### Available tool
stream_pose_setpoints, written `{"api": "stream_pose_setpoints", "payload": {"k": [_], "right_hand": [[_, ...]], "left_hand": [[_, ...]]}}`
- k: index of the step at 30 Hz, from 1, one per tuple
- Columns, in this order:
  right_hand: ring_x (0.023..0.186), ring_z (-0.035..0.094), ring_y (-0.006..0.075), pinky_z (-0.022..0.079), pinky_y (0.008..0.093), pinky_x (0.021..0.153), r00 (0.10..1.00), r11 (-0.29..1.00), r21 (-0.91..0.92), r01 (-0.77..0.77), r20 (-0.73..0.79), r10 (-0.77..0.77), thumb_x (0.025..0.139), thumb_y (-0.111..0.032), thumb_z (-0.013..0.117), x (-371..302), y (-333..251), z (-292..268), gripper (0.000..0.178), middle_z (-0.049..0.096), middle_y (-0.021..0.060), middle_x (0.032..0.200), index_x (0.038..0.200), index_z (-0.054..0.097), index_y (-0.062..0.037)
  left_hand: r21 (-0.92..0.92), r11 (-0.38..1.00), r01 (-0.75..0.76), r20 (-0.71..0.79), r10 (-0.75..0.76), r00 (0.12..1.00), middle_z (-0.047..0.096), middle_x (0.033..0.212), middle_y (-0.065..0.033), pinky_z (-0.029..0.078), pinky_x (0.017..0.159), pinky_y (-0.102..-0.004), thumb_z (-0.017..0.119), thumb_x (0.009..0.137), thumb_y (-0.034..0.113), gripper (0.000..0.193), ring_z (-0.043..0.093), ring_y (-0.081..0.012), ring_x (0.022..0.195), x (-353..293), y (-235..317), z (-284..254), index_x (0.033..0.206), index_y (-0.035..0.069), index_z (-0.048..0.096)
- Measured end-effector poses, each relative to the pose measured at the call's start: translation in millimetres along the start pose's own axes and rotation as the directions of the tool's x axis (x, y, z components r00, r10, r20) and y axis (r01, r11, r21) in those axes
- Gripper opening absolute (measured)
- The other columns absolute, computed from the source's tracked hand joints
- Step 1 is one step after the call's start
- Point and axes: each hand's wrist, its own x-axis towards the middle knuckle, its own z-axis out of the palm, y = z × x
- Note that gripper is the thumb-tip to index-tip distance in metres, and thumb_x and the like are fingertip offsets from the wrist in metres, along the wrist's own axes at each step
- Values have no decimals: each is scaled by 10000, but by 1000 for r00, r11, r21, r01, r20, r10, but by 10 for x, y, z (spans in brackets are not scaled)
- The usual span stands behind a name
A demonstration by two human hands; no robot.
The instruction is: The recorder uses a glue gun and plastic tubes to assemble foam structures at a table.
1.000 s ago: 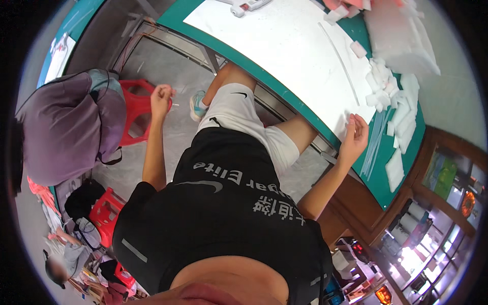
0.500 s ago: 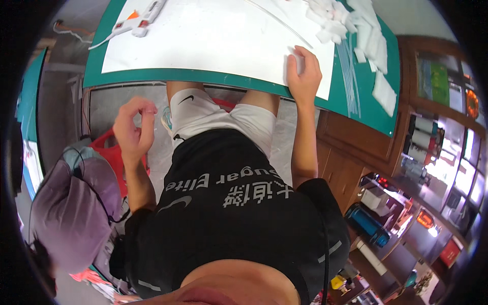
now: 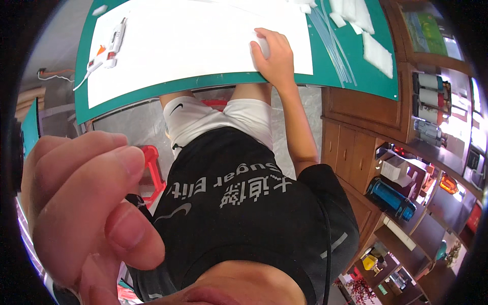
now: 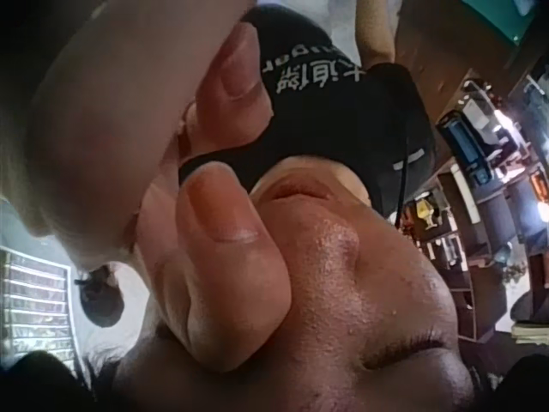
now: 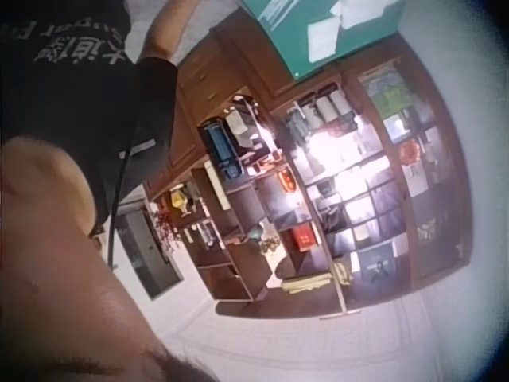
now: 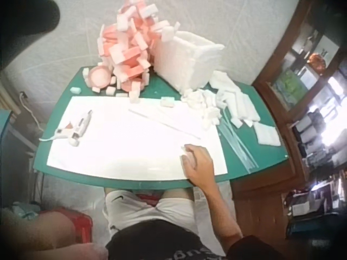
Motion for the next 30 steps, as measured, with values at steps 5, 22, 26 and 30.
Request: {"api": "stream_pose_setpoints", "payload": {"k": [5,22,26,30], "right_hand": [[973,656,304,518,394,872,1000,1000,-7,16,2,-16,841,-120,727,-5,7,-14,307,715,112,1015,1138,688,-55],[983,648,311,514,398,888,1000,999,29,-27,15,27,849,-142,715,-13,13,-33,321,712,113,1014,1159,689,-65],[993,668,283,519,371,891,1000,1000,4,-10,20,10,862,-133,732,-21,23,-45,325,724,107,1045,1174,689,-55],[995,661,289,517,382,895,999,1000,7,-8,33,8,858,-135,725,-18,8,-5,318,720,107,1037,1166,690,-64]], "left_hand": [[-27,999,-29,-26,28,999,667,900,-169,483,546,-346,601,825,-37,417,642,-271,681,-138,-7,92,1223,56,523],[-102,993,-50,-68,44,997,670,904,-186,481,532,-352,583,844,-22,404,648,-290,669,-214,9,63,1230,67,503],[-62,998,13,-197,-25,980,670,905,-190,480,529,-353,579,849,-18,402,650,-294,667,-190,-107,18,1232,70,499],[-75,997,-5,-66,1,998,671,906,-194,479,526,-354,574,853,-15,399,651,-298,664,-120,-109,195,1234,73,494]]}}
